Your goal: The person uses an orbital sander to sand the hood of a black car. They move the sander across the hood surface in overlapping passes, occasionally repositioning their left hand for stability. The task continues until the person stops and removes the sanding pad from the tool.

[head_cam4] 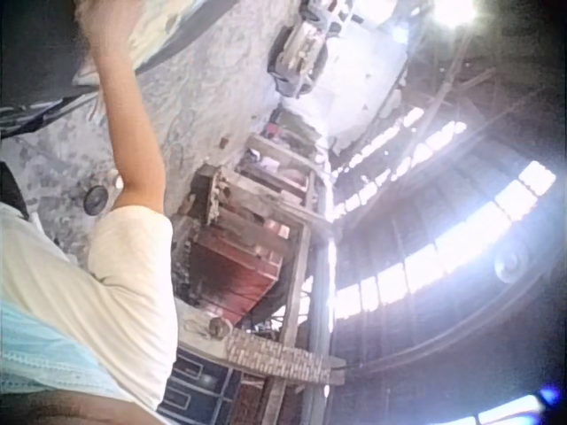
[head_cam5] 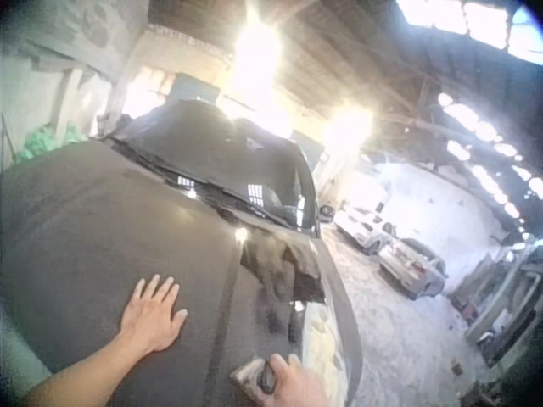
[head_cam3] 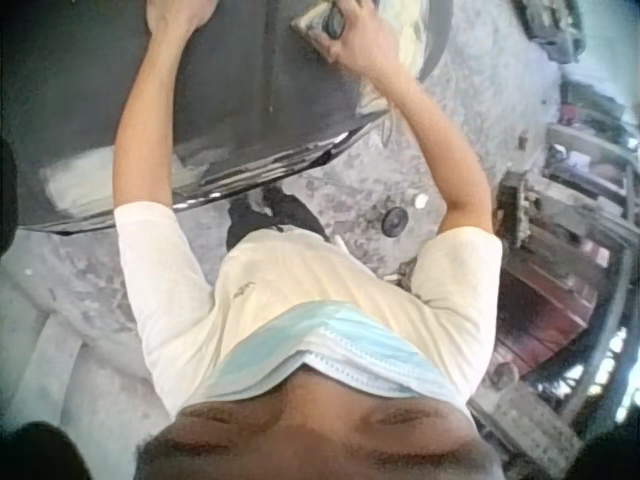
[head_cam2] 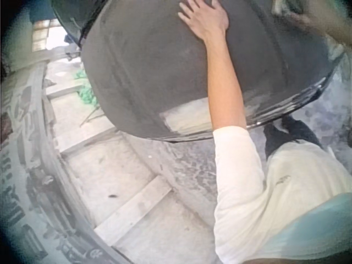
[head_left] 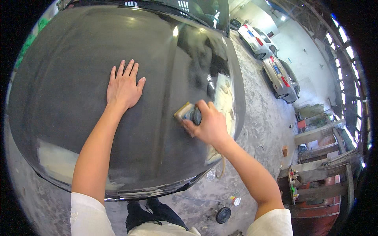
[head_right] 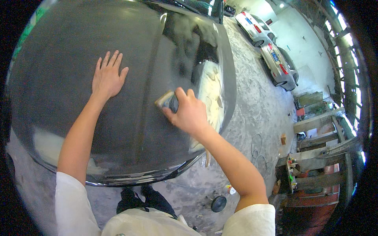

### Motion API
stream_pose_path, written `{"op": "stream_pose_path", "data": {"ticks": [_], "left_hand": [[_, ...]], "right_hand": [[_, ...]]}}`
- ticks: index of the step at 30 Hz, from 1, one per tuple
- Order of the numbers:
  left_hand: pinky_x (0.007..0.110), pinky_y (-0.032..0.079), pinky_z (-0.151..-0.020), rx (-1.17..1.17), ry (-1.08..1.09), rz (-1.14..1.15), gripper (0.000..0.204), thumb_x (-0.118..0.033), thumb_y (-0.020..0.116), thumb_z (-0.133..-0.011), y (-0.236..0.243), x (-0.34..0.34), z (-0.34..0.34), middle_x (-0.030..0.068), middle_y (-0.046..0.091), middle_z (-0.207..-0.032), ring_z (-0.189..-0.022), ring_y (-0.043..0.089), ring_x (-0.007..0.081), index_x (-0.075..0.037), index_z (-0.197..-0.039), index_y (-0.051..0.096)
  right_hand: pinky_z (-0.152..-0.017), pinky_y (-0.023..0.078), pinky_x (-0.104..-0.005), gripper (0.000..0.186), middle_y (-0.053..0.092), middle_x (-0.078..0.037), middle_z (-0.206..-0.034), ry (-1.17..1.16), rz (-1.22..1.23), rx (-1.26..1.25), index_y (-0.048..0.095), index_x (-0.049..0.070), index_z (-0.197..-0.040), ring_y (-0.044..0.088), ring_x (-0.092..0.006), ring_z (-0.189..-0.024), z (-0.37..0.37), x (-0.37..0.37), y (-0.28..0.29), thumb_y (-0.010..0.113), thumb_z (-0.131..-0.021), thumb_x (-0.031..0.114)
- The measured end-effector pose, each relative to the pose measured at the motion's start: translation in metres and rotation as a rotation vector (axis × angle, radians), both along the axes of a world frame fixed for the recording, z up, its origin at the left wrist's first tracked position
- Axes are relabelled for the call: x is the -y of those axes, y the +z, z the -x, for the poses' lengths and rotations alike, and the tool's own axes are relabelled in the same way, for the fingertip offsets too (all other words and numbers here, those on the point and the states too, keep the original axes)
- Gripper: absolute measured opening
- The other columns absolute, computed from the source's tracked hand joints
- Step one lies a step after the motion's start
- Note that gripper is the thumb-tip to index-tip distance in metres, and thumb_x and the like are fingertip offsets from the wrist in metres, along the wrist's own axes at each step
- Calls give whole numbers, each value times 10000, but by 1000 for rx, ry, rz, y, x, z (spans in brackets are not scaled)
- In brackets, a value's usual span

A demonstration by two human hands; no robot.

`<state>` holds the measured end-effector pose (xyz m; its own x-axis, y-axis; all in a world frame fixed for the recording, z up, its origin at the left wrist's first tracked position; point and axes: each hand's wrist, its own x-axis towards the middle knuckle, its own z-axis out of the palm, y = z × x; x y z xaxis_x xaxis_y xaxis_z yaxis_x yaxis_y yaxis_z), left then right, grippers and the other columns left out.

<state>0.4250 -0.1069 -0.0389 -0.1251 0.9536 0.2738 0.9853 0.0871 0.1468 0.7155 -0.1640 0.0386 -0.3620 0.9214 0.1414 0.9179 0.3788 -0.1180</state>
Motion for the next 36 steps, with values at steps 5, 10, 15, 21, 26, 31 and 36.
{"op": "stream_pose_path", "data": {"ticks": [5, 10, 15, 21, 26, 31, 36], "left_hand": [[493, 193, -1343, -15, -7, -24, 645, -459, 415, -1129, -2, 0, 0, 78, 361, -1741, -1631, 267, 298, -84, -1654, 406], [505, 200, -1337, -44, -16, -44, 641, -455, 425, -1127, -2, 0, 2, 89, 375, -1733, -1623, 288, 308, -77, -1645, 422], [507, 191, -1337, -43, -7, -40, 652, -470, 417, -1122, -3, 0, 2, 92, 373, -1735, -1626, 284, 310, -86, -1647, 422], [499, 180, -1339, -67, -12, -40, 655, -480, 407, -1121, -6, -3, 3, 85, 368, -1738, -1630, 274, 305, -101, -1656, 412], [493, 171, -1341, -71, -5, -14, 657, -479, 404, -1121, -6, -3, 4, 82, 365, -1740, -1634, 261, 300, -108, -1663, 398], [491, 174, -1342, -76, 14, 8, 660, -481, 407, -1121, -2, -3, 2, 78, 362, -1742, -1636, 257, 298, -112, -1668, 390], [491, 177, -1342, -71, 9, 13, 659, -475, 409, -1121, 1, -2, 1, 81, 364, -1741, -1633, 262, 298, -104, -1665, 392]], "right_hand": [[-834, 585, -567, 615, 677, -278, -1090, -45, -99, 43, 601, 53, -1197, 714, -498, -979, 11, -74, 5, 836, -842, 498], [-902, 599, -539, 651, 736, -300, -1114, -128, -118, 47, 648, 37, -1185, 727, -483, -1071, 27, -159, 18, 826, -833, 555], [-988, 574, -500, 736, 751, -260, -1215, -194, -33, 44, 671, 32, -1295, 717, -433, -1168, 50, -218, 31, 813, -817, 574], [-998, 585, -498, 646, 760, -248, -1210, -175, -61, 32, 697, 25, -1280, 733, -431, -1152, 62, -253, 31, 747, -815, 471], [-1038, 559, -492, 802, 736, -227, -1301, -257, -28, 23, 682, 44, -1319, 698, -410, -1236, 41, -255, 31, 819, -787, 629], [-1040, 556, -494, 788, 730, -233, -1313, -334, 18, 42, 676, 57, -1340, 694, -418, -1240, 12, -249, 36, 817, -794, 607], [-1044, 554, -495, 779, 722, -236, -1329, -419, 38, 31, 666, 75, -1366, 686, -416, -1254, -19, -246, 35, 818, -800, 588]]}}
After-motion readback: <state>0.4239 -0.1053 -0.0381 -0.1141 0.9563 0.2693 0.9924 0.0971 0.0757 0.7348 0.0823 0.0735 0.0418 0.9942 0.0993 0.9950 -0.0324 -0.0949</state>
